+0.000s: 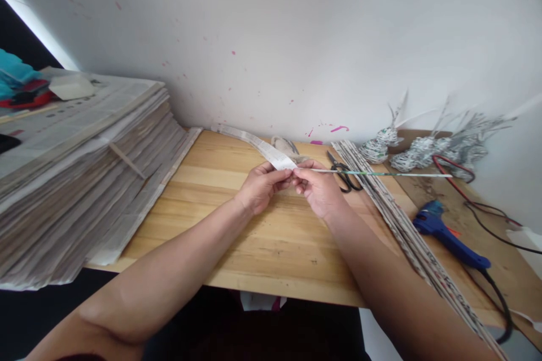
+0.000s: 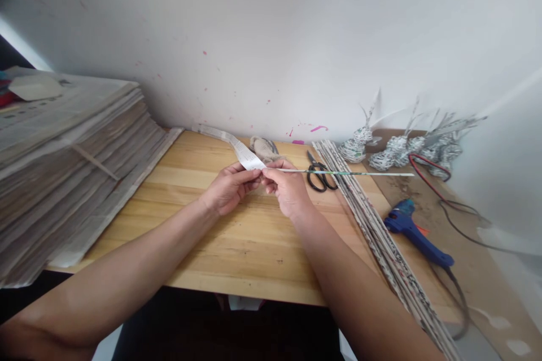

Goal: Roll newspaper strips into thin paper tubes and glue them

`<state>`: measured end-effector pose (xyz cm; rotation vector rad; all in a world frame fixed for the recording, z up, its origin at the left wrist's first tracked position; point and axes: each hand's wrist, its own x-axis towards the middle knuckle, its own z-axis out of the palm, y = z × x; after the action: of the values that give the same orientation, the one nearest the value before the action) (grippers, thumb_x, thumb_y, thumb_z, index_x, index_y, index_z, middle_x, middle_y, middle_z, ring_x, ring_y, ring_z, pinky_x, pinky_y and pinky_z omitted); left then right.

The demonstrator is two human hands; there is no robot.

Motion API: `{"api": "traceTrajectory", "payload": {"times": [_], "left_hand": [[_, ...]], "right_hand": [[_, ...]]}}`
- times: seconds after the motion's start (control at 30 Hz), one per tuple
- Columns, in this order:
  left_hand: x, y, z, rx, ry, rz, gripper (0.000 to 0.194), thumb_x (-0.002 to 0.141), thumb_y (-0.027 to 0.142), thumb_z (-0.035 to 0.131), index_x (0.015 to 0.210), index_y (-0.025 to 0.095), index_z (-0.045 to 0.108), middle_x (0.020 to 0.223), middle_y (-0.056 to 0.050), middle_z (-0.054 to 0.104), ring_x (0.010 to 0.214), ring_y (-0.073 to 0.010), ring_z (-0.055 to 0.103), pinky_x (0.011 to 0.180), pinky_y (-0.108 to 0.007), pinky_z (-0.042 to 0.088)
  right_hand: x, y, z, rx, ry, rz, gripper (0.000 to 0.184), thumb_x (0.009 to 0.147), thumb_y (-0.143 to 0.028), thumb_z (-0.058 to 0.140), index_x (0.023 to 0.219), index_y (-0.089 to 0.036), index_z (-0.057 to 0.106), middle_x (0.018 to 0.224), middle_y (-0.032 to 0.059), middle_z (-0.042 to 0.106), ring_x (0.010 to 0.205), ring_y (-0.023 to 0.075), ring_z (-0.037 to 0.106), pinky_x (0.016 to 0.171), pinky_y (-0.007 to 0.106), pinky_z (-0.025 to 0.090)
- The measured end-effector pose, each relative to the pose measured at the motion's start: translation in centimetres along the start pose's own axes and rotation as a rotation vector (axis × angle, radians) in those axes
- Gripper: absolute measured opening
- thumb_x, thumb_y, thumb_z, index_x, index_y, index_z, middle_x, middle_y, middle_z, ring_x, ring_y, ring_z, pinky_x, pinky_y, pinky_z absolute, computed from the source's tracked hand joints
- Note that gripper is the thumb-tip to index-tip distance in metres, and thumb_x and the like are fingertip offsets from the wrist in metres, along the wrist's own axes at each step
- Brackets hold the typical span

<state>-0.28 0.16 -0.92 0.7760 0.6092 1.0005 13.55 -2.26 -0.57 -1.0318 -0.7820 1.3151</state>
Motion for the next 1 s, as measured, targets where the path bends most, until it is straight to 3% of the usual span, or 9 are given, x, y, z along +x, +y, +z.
{"api": "traceTrajectory", "payload": {"times": [0.5, 1.0], "left_hand": [[-0.05, -0.15, -0.12, 0.039, 0.019, -0.011, 0.013, 0.065, 0.012, 0.071, 0.077, 0.008, 0.068, 0.064, -0.006, 0.067, 0.055, -0.0104, 0.059, 0.052, -0.019, 0.044], [-0.34, -0.25, 0.28, -0.005, 0.013, -0.049, 0.009, 0.066, 0.01, 0.066, 0.075, 0.007, 0.067, 0.062, -0.007, 0.066, 0.053, -0.011, 0.058, 0.051, -0.021, 0.044]], "right_hand": [[-0.21, 0.1, 0.36, 0.014, -0.027, 0.008, 0.018, 0.059, -0.017, 0.073, 0.072, -0.018, 0.06, 0.057, -0.0018, 0.063, 0.051, 0.0099, 0.054, 0.043, 0.02, 0.037], [-0.26, -0.15, 0.38, 0.064, -0.022, 0.12, 0.017, 0.056, -0.015, 0.068, 0.071, -0.019, 0.059, 0.054, -0.0029, 0.06, 0.049, 0.0099, 0.051, 0.041, 0.019, 0.034]]}}
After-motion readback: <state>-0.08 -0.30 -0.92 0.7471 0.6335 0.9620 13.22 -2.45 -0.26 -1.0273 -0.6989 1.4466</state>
